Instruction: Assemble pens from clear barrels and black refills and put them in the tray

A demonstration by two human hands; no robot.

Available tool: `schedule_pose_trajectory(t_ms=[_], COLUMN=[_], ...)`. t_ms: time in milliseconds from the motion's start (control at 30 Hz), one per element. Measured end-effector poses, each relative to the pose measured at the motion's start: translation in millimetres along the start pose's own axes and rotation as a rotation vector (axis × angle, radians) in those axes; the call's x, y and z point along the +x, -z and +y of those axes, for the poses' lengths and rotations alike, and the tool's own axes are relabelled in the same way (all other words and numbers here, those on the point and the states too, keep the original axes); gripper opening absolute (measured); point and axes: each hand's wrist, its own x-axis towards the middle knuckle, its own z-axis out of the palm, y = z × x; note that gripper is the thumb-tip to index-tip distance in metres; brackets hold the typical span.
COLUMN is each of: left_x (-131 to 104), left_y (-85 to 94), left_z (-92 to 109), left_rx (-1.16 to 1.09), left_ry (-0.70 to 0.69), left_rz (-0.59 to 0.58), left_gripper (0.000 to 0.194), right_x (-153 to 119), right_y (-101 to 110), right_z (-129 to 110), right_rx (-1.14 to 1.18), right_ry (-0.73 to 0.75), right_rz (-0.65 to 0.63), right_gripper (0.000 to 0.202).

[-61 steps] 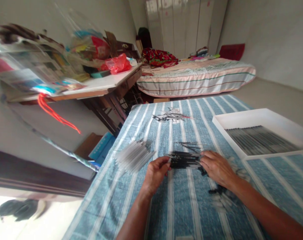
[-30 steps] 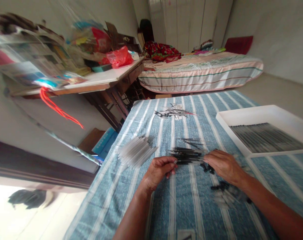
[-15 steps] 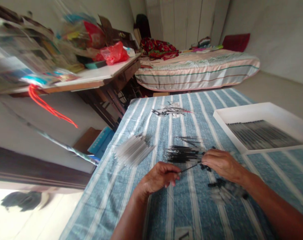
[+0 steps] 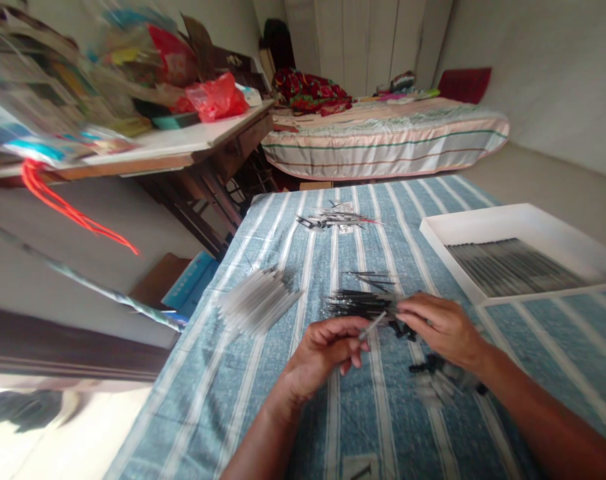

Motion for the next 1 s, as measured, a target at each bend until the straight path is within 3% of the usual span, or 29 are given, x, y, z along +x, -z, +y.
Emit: schedule_pose_trajectory(t_ms=[133, 300, 500, 633, 767, 933, 1000], left_x=[-1, -3, -3, -1, -1, 1, 1], left_y=[-1.0, -2.6, -1.2, -0.9, -2.3, -5.0, -5.7], left_z=[4, 7, 5, 2, -1, -5, -6], left_rx=[-0.175, -0.268, -0.239, -0.234, -0.213, -0.178, -0.152], left_ry=[-0.097, -0.12, -0.083, -0.069, -0.052, -0.019, -0.005], left_rz=[-0.02, -0.036, -0.068, -0.122, -0.127, -0.125, -0.115], left_gripper=[0.033, 0.034, 0.024, 0.02, 0.019, 0.021, 0.021], right_x=[-3, -6, -4, -4, -4, -2, -2], right_y=[5, -3, -9, -11, -10, -7, -8], right_z=[10, 3, -3, -5, -9, -21, -25], right_rx=[-0.164, -0.319, -0.428, -0.432, -0.136, 0.59, 0.825], right_ry=[0.028, 0.025, 0.015, 0.044, -0.079, -0.498, -0.586], right_rz=[-0.257, -0.535, -0.611, -0.597, -0.39, -0.223, -0.189], right_gripper=[0.021, 0.018, 0.018, 0.017, 0.016, 0.007, 0.011])
